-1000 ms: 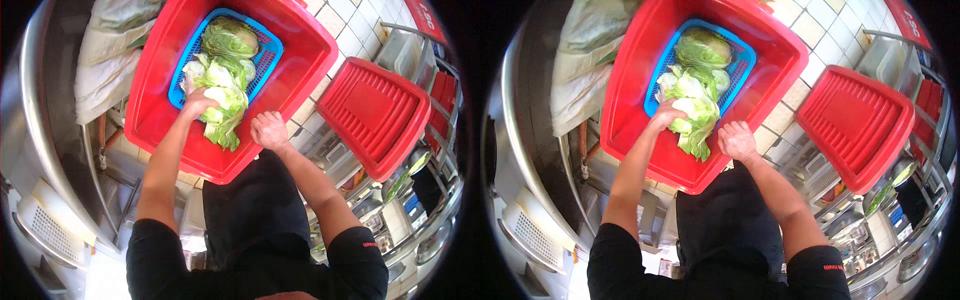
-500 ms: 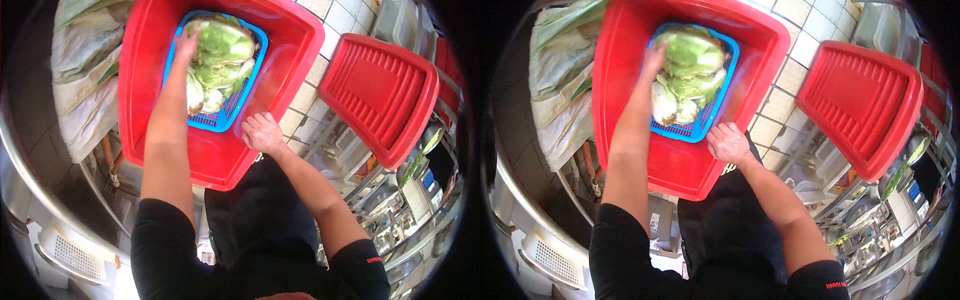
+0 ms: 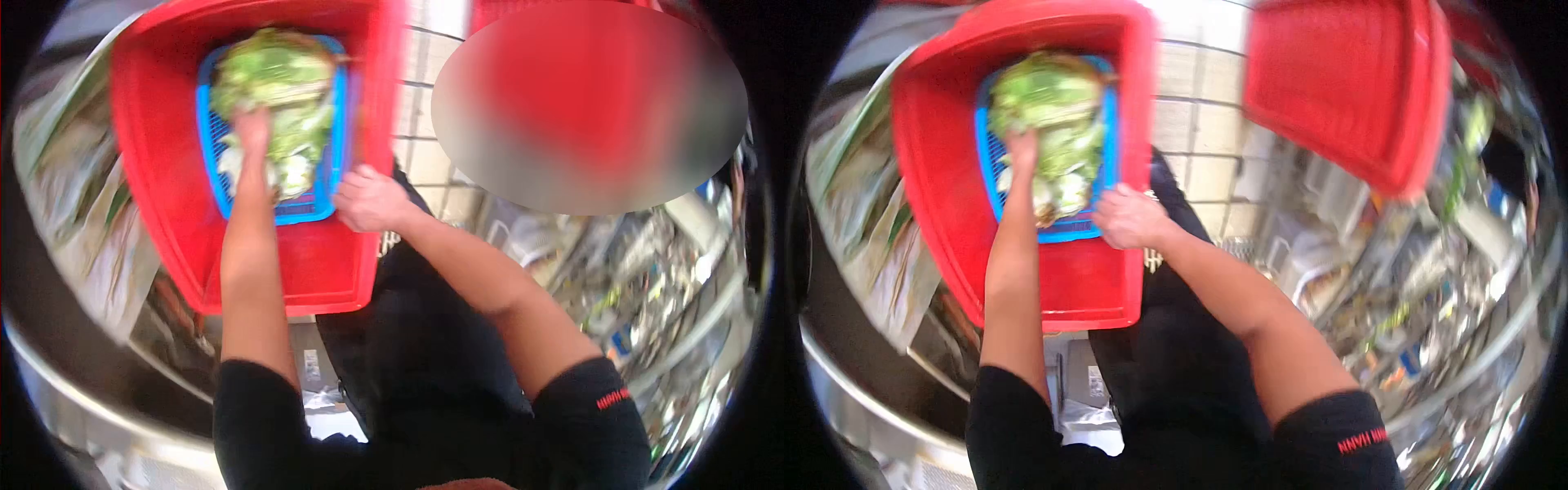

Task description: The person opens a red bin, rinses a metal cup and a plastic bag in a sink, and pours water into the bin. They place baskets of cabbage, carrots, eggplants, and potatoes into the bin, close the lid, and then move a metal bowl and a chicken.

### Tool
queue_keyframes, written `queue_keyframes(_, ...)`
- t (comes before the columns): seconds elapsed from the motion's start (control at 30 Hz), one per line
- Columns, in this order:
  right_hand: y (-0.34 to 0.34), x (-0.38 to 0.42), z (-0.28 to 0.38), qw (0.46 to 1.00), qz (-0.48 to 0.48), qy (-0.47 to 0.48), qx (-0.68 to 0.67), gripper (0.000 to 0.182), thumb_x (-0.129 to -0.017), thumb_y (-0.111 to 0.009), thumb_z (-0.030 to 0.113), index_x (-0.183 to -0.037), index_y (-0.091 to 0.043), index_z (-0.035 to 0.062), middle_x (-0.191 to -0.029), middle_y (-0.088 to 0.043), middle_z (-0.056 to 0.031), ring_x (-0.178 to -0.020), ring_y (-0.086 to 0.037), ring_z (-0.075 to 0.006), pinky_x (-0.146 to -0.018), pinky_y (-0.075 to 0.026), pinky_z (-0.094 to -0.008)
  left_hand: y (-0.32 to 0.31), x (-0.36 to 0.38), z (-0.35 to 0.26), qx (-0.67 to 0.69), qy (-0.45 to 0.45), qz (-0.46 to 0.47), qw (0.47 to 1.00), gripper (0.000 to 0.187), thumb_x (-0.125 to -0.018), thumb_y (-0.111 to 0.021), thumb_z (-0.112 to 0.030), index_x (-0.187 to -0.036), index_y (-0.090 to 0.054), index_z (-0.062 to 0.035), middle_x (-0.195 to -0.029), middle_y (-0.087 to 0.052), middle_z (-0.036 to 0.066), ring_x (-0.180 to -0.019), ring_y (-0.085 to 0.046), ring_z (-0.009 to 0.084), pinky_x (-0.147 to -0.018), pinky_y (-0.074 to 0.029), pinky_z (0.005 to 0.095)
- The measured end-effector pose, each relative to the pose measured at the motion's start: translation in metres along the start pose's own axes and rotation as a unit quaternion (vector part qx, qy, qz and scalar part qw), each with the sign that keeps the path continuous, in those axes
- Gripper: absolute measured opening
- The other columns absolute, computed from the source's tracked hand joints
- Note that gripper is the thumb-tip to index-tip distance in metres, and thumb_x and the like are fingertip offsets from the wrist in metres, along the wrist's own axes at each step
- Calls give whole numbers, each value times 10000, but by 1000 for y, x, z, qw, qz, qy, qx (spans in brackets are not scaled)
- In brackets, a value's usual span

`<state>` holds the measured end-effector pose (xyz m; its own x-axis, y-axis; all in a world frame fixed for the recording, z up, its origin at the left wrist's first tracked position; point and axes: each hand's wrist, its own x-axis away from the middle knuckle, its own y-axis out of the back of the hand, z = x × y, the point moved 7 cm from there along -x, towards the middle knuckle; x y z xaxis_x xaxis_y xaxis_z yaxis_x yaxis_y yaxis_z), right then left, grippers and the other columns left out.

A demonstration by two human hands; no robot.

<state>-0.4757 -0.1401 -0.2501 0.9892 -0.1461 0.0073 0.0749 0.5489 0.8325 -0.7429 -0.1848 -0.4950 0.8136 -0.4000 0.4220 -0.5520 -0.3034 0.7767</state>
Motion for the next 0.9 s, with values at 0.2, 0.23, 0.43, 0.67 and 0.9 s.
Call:
queue_keyframes(0.2,-2,8,-6,999,-24,-12,25,126,-700,-611,266,-675,-621,143,-704,-599,-20,-792,-591,-197,-777,-430,-346,34,168,-29,69,-83,40,993,700,-941,-544,-428,-1356,-390,114,-1395,-414,293,-1297,-393,395,-1104,-283,414)
queue_keyframes(0.23,0,9,-6,999,-37,-11,31,132,-697,-613,275,-670,-626,146,-701,-608,-18,-791,-596,-194,-781,-432,-348,34,186,-24,88,-81,70,990,689,-946,-536,-430,-1345,-407,115,-1383,-430,292,-1286,-408,390,-1094,-294,418)
queue_keyframes(0.43,-16,-7,-9,997,-36,-36,64,152,-680,-606,311,-656,-638,163,-697,-640,-9,-755,-615,-185,-765,-440,-344,53,298,-38,232,-9,205,951,582,-1006,-441,-367,-1383,-389,73,-1395,-447,239,-1272,-445,317,-1084,-309,389)
queue_keyframes(0.67,-26,-8,-16,978,-178,-66,84,122,-636,-617,261,-651,-666,150,-683,-669,-39,-751,-651,-230,-727,-484,-378,53,375,-80,106,-182,240,948,611,-981,-520,-277,-1434,-292,64,-1461,-352,247,-1355,-349,319,-1121,-259,387)
queue_keyframes(0.9,21,138,-39,658,-484,-370,-442,179,-802,-698,207,-905,-681,61,-783,-670,-107,-730,-646,-252,-692,-510,-369,44,387,-84,-51,-276,205,938,786,-851,-668,-181,-1456,-227,58,-1510,-235,276,-1414,-231,375,-1167,-171,415)
